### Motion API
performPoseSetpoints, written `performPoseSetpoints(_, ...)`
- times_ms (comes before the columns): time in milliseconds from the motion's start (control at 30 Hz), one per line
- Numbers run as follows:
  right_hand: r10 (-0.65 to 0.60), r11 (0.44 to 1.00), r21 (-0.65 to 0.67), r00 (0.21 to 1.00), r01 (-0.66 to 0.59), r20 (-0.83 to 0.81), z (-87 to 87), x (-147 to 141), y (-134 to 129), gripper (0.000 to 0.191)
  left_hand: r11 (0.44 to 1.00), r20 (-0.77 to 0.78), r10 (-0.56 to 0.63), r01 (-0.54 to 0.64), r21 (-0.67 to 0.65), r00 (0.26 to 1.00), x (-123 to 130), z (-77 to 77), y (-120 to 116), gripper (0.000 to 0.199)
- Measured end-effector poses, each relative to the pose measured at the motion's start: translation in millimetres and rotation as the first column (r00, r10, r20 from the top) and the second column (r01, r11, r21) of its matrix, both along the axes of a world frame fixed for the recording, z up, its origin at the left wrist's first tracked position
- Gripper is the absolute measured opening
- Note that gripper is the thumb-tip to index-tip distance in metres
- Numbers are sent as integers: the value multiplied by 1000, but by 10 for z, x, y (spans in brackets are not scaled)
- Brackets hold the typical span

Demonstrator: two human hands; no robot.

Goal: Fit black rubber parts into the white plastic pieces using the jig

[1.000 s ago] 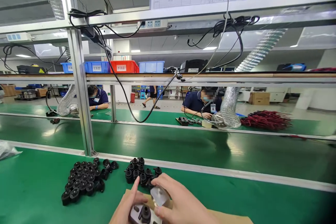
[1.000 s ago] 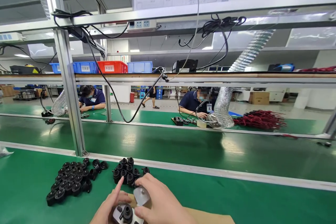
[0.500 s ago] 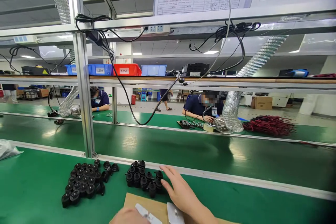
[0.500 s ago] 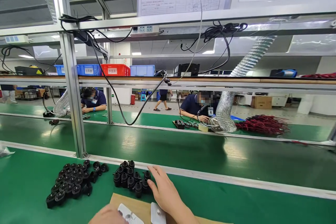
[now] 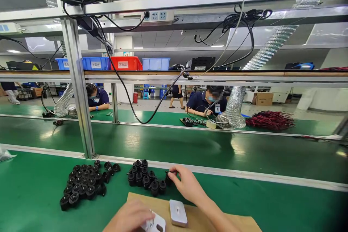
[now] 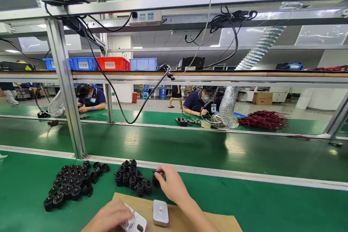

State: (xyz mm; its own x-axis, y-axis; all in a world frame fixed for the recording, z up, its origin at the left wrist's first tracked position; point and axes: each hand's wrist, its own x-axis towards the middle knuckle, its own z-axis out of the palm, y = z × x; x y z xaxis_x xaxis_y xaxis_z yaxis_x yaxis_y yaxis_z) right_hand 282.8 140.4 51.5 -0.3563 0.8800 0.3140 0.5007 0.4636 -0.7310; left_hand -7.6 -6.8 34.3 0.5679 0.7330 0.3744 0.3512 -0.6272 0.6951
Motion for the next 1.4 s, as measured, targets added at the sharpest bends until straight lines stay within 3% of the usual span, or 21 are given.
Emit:
performPoseSetpoints(67,-9,998,-67,998,5,-57,29,64,76,36,992,6,126,-126,20,992,-60,79,-21,71)
performPoseSetpoints(133,-1,991,-132,993,-15,-122,85,122,123,45,966,-70,224,-231,-113,972,-104,122,-49,96)
performPoseSetpoints(233,34,977,-201,977,-77,-209,205,168,107,56,920,-151,237,-272,-281,960,-109,110,-70,110)
performPoseSetpoints(367,89,954,-255,960,-159,-266,356,145,-21,60,923,-58,221,-228,-311,973,-40,53,-58,103)
performPoseSetpoints(533,131,950,-244,958,-194,-254,435,6,-226,51,930,-31,244,-243,-275,969,28,17,-65,104)
performPoseSetpoints(867,240,940,-236,969,-246,-55,445,-405,-753,21,948,80,265,-245,-201,961,78,-23,-34,83)
performPoseSetpoints(1033,283,935,-219,959,-278,-7,427,-444,-803,16,950,76,250,-229,-214,965,64,-7,-23,83)
performPoseSetpoints(1400,326,888,-325,944,-325,-52,329,-452,-742,17,951,40,255,-243,-190,966,53,12,-6,78)
